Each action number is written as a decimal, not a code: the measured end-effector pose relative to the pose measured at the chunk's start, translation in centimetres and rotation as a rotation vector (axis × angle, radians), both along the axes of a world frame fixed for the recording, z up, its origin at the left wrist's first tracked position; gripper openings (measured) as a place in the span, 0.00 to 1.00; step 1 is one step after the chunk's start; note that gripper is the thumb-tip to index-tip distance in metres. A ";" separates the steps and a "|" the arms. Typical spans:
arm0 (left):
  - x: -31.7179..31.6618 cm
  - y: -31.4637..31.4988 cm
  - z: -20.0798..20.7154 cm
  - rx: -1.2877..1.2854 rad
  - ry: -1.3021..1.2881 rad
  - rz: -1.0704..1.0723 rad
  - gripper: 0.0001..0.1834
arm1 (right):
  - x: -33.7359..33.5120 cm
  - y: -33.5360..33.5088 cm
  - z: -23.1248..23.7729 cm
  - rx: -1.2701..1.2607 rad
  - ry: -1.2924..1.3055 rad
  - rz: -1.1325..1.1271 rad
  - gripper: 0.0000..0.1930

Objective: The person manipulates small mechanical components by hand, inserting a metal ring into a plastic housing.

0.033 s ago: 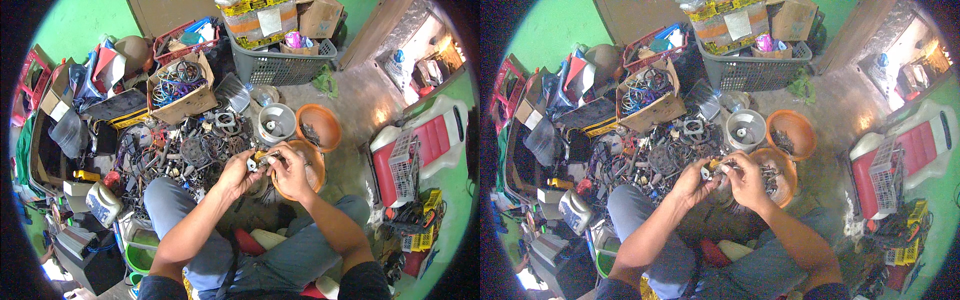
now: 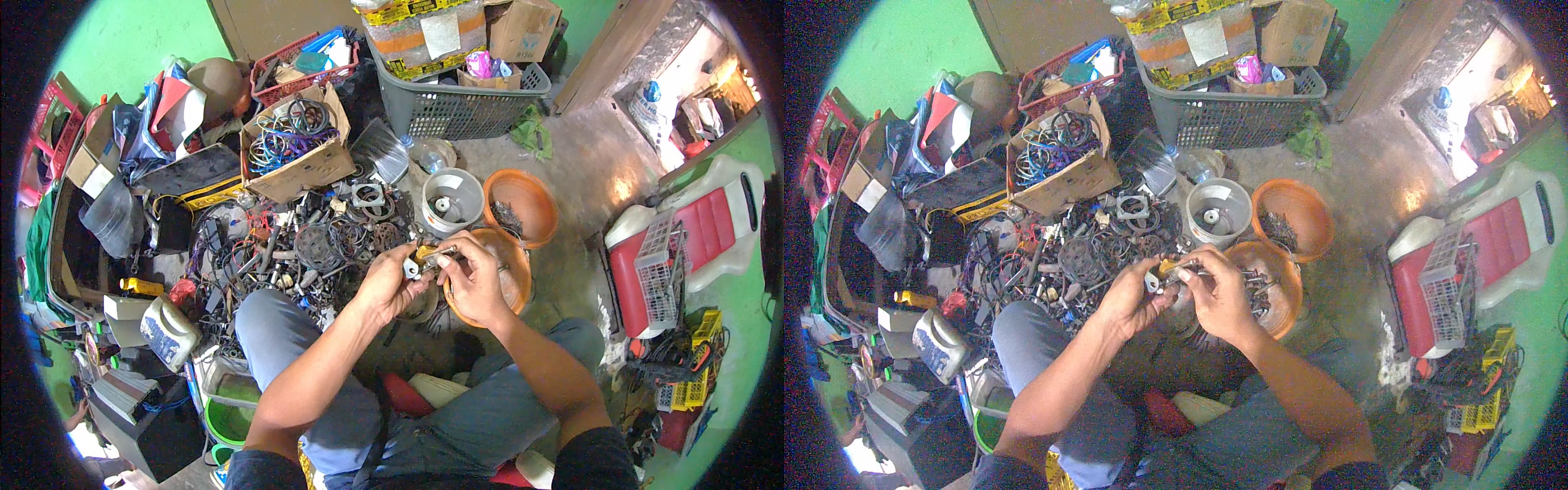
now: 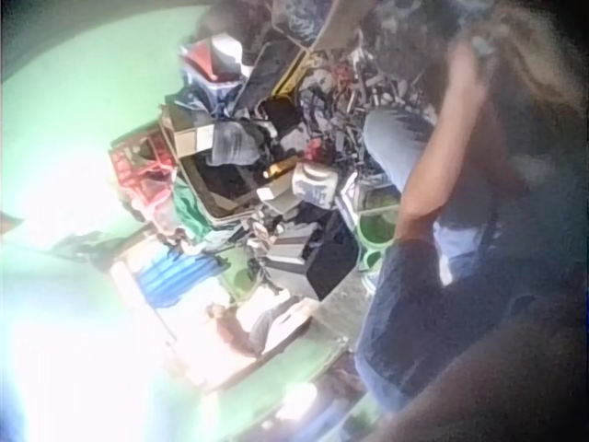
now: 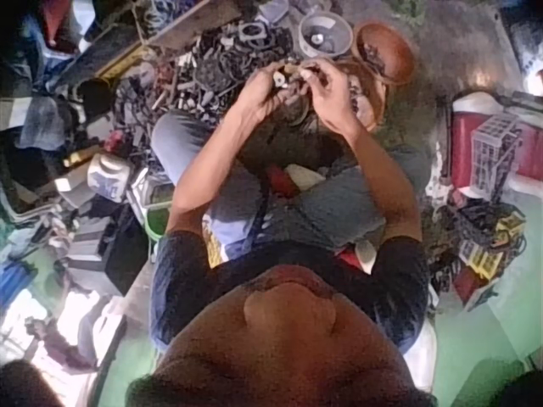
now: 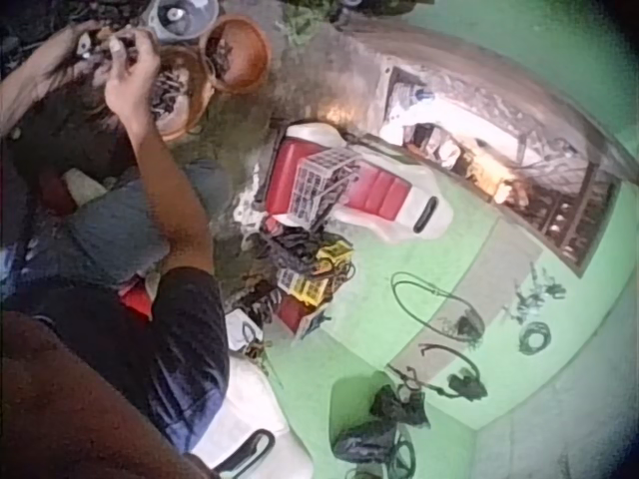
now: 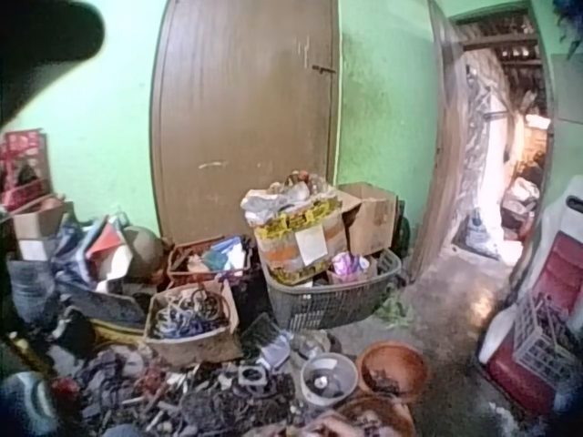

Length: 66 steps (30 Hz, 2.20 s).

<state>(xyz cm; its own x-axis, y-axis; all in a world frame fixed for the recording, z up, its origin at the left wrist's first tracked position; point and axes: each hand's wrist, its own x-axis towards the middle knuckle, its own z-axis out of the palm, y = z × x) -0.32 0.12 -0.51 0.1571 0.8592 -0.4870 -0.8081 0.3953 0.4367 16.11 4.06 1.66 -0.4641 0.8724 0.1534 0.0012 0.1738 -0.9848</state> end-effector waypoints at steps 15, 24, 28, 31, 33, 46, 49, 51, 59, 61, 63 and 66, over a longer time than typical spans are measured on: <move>0.3 -0.2 1.3 -0.019 0.239 0.027 0.17 | -0.3 -0.6 1.8 0.271 -0.318 -0.070 0.07; 0.6 -0.1 0.9 0.009 0.194 0.043 0.15 | -0.3 -1.1 1.7 0.313 -0.311 -0.125 0.06; 1.3 0.1 1.2 0.012 0.215 0.122 0.14 | -0.5 -1.6 0.9 0.398 -0.306 -0.216 0.07; 1.7 0.1 1.4 0.019 0.215 0.173 0.14 | -0.9 -1.9 0.0 0.260 -0.197 -0.253 0.07; 1.9 0.1 1.6 0.013 0.216 0.198 0.14 | -1.0 -2.0 -0.6 0.136 -0.150 -0.254 0.06; 0.8 0.5 0.9 0.080 0.149 0.135 0.15 | -0.4 -1.0 -0.6 -0.939 0.425 0.035 0.06; 0.6 0.5 0.7 0.098 0.075 0.110 0.15 | 0.0 -0.8 -0.7 -1.018 0.474 0.097 0.06; 0.5 0.5 0.2 0.105 0.016 0.096 0.15 | 0.1 -0.8 -0.7 -1.035 0.490 0.121 0.05; 0.2 0.2 -0.7 0.078 -0.320 0.054 0.15 | 0.2 -0.7 -1.0 -1.043 0.520 0.192 0.05; 0.3 0.1 -0.6 0.066 -0.335 0.064 0.15 | 0.2 -0.7 -1.0 -1.028 0.522 0.206 0.05; 0.3 0.0 -0.5 0.056 -0.360 0.068 0.15 | 0.3 -0.7 -1.1 -1.014 0.531 0.226 0.04; 0.1 -0.1 0.0 0.056 -0.379 0.060 0.14 | 0.3 -0.6 -1.2 -0.990 0.539 0.270 0.04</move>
<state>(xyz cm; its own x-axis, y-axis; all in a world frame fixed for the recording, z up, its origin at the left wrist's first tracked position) -0.19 0.01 -0.53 0.2653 0.8960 -0.3562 -0.9375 0.3261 0.1219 16.40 3.46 0.46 -0.7359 0.6038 -0.3063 -0.3798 -0.7427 -0.5515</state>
